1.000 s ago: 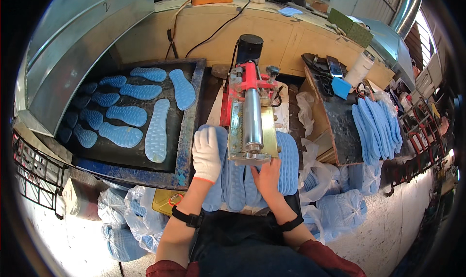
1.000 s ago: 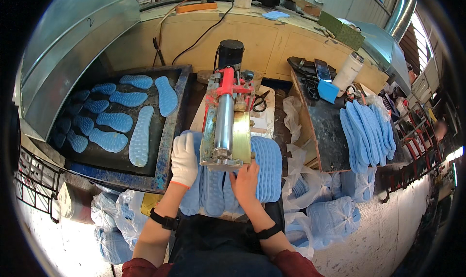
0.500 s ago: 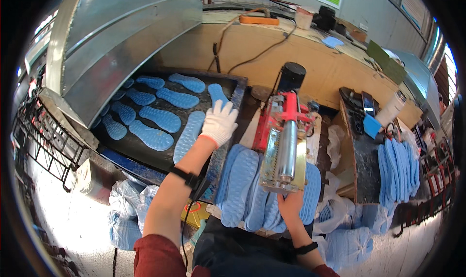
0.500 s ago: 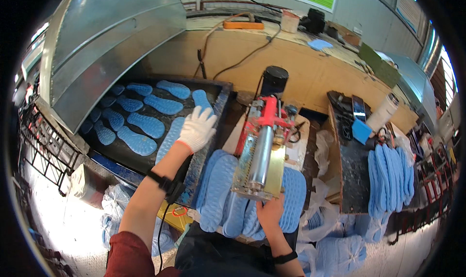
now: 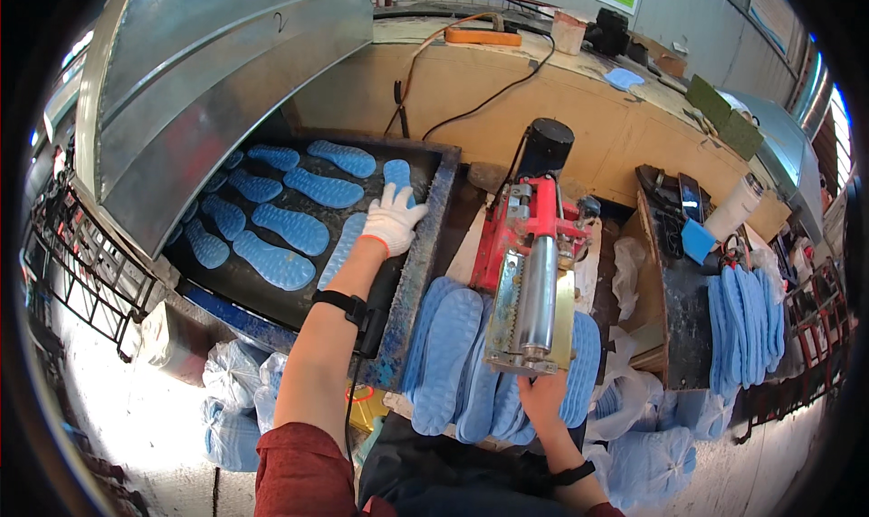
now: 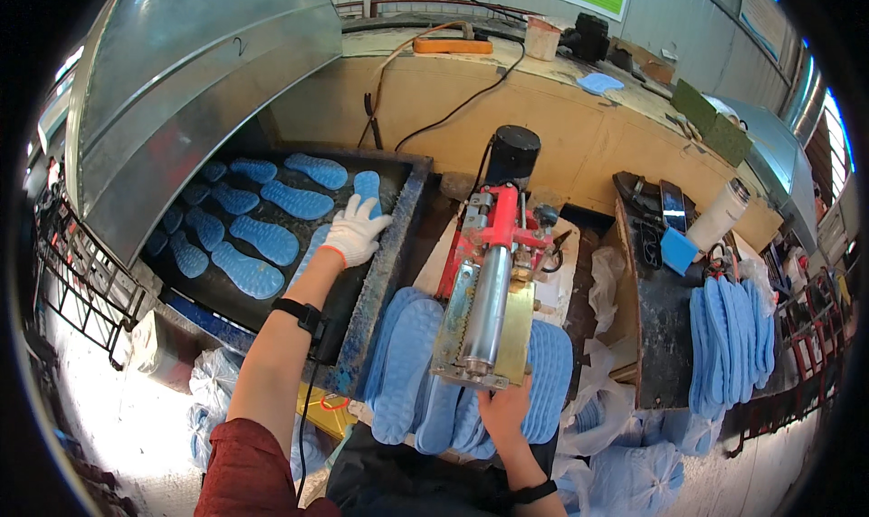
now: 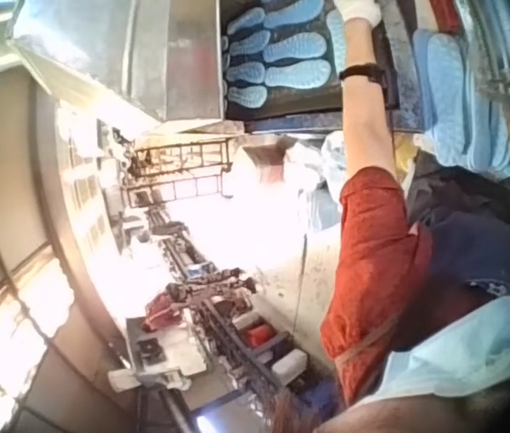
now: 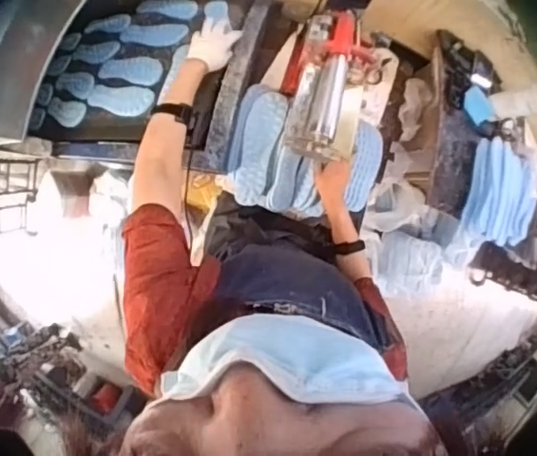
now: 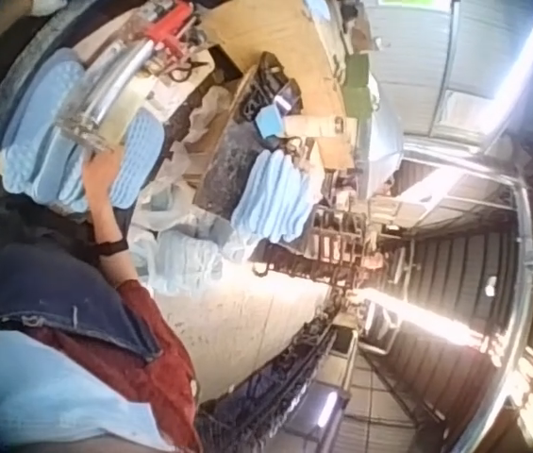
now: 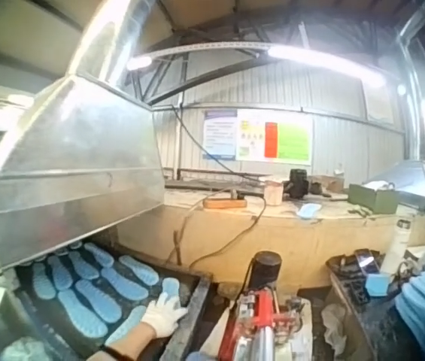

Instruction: Applying adhesive or a coating to blue shoe insoles using a manual roller machine and stacking the finished pieces.

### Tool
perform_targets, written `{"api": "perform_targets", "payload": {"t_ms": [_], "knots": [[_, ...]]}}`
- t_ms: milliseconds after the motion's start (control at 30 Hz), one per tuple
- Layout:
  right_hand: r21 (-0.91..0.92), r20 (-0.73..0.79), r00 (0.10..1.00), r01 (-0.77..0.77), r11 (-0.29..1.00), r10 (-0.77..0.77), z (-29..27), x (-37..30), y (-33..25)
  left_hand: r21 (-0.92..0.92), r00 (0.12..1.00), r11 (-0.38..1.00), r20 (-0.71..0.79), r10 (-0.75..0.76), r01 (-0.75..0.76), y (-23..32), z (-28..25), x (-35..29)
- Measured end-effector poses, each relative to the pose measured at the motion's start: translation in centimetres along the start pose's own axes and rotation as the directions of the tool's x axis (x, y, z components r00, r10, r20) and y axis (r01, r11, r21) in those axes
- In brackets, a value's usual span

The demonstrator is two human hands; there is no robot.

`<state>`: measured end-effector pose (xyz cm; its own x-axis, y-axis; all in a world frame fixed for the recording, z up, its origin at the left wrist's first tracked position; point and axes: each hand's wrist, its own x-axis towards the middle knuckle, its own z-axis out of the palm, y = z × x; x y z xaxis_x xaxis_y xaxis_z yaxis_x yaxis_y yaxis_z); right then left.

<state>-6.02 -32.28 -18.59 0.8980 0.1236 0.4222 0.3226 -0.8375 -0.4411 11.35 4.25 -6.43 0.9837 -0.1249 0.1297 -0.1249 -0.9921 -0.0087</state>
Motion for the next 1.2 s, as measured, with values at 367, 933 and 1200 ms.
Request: {"api": "perform_targets", "payload": {"t_ms": [367,933,1200], "knots": [[0.619,0.016,0.951,-0.253,0.744,0.310,-2.3,1.0,0.5,-0.678,0.805,0.700,-0.278,-0.525,0.222,1.5,-6.0,-9.4],[0.531,0.845,0.530,-0.812,0.244,-0.074,-6.4,1.1,-4.7,-0.701,0.838,-0.469,0.509,0.198,0.537,18.1,0.2,-23.3],[0.486,0.426,0.879,-0.422,0.765,0.214,-4.0,1.3,-1.0,-0.946,0.987,0.321,-0.004,-0.160,0.048,12.9,-7.6,-14.3]]}}
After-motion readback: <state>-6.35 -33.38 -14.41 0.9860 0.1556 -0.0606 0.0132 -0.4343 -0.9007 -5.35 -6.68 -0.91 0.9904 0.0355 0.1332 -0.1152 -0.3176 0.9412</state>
